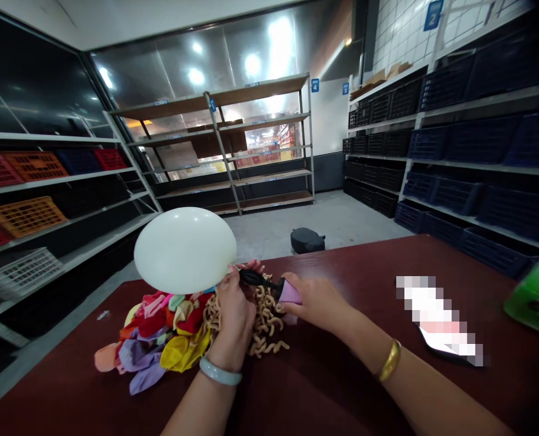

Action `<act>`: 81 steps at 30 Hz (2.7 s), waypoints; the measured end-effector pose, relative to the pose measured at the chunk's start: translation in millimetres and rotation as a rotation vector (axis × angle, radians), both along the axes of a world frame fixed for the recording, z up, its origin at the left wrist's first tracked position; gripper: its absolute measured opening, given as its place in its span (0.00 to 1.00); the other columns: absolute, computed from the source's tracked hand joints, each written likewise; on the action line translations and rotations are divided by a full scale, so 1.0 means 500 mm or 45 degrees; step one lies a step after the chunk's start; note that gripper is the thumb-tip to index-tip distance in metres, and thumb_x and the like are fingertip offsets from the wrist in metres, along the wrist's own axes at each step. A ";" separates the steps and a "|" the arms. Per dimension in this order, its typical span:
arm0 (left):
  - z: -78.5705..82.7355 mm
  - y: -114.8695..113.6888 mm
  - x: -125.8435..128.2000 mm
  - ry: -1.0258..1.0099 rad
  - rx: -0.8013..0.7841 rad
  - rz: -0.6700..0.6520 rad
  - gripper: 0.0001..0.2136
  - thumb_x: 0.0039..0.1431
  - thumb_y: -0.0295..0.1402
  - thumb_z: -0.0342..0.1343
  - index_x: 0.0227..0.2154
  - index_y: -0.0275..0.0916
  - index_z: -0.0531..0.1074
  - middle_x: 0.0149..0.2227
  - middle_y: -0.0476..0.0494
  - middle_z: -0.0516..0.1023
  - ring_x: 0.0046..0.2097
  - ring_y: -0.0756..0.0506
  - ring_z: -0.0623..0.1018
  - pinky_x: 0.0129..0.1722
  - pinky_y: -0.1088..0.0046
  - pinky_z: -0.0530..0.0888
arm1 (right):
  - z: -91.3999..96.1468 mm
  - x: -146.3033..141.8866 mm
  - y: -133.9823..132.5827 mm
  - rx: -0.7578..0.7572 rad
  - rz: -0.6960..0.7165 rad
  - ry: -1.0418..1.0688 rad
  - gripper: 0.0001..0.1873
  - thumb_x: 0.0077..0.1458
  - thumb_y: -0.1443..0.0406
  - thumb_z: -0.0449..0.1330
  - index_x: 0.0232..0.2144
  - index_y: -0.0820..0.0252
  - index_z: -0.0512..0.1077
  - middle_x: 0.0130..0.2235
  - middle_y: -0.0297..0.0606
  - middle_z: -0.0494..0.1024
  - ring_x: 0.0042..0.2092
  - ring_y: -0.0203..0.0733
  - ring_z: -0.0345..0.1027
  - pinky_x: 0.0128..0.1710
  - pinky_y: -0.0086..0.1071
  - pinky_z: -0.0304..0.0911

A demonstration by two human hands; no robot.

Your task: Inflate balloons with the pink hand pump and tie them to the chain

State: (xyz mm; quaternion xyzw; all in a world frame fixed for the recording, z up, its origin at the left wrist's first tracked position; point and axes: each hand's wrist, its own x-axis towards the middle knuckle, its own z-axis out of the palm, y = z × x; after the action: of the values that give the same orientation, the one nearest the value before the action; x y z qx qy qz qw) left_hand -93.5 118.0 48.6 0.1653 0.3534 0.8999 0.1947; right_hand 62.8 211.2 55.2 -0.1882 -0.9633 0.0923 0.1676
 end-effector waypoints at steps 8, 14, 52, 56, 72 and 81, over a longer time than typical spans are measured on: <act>-0.015 0.012 0.034 -0.041 0.012 -0.236 0.11 0.50 0.36 0.66 0.29 0.34 0.72 0.40 0.37 0.80 0.46 0.41 0.79 0.49 0.62 0.74 | 0.007 0.007 -0.007 0.167 0.065 0.034 0.29 0.60 0.51 0.55 0.61 0.50 0.56 0.45 0.42 0.73 0.42 0.47 0.71 0.35 0.34 0.62; -0.026 0.018 0.064 0.033 -0.022 -0.256 0.11 0.51 0.36 0.64 0.33 0.34 0.73 0.42 0.35 0.79 0.46 0.41 0.79 0.49 0.63 0.73 | 0.007 0.002 -0.014 0.213 0.027 0.044 0.23 0.62 0.51 0.52 0.53 0.58 0.63 0.42 0.43 0.73 0.39 0.47 0.71 0.32 0.34 0.62; -0.005 -0.020 0.109 0.513 -0.638 -0.862 0.19 0.52 0.48 0.59 0.22 0.37 0.66 0.18 0.46 0.69 0.18 0.50 0.69 0.14 0.78 0.61 | -0.027 -0.010 -0.001 -1.801 0.628 0.518 0.18 0.56 0.51 0.57 0.34 0.60 0.72 0.23 0.33 0.73 0.23 0.39 0.68 0.27 0.36 0.70; 0.006 -0.020 0.110 0.420 -0.607 -0.852 0.17 0.54 0.47 0.58 0.25 0.37 0.66 0.21 0.49 0.68 0.21 0.51 0.68 0.16 0.78 0.62 | -0.022 -0.015 0.014 -2.023 0.677 0.726 0.15 0.52 0.55 0.64 0.37 0.59 0.72 0.25 0.33 0.73 0.24 0.39 0.68 0.24 0.35 0.69; 0.061 -0.054 0.040 0.485 -0.236 -0.450 0.11 0.55 0.38 0.58 0.23 0.37 0.70 0.19 0.52 0.61 0.21 0.53 0.61 0.19 0.79 0.56 | 0.053 -0.113 -0.013 -1.790 0.739 0.598 0.20 0.54 0.49 0.60 0.28 0.60 0.75 0.28 0.37 0.75 0.31 0.39 0.69 0.37 0.36 0.65; 0.095 -0.123 -0.125 -0.143 0.257 -0.040 0.09 0.52 0.26 0.57 0.23 0.36 0.62 0.19 0.55 0.57 0.19 0.56 0.60 0.14 0.82 0.51 | 0.038 -0.233 -0.081 -0.025 0.685 0.188 0.09 0.51 0.70 0.63 0.36 0.55 0.79 0.48 0.42 0.75 0.55 0.49 0.61 0.57 0.43 0.49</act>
State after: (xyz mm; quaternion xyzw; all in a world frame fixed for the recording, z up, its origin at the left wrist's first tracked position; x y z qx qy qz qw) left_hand -155.9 56.6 96.3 0.1388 0.2467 0.9357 0.2106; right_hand -53.8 170.4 74.2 0.0799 -0.9628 0.1565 0.2052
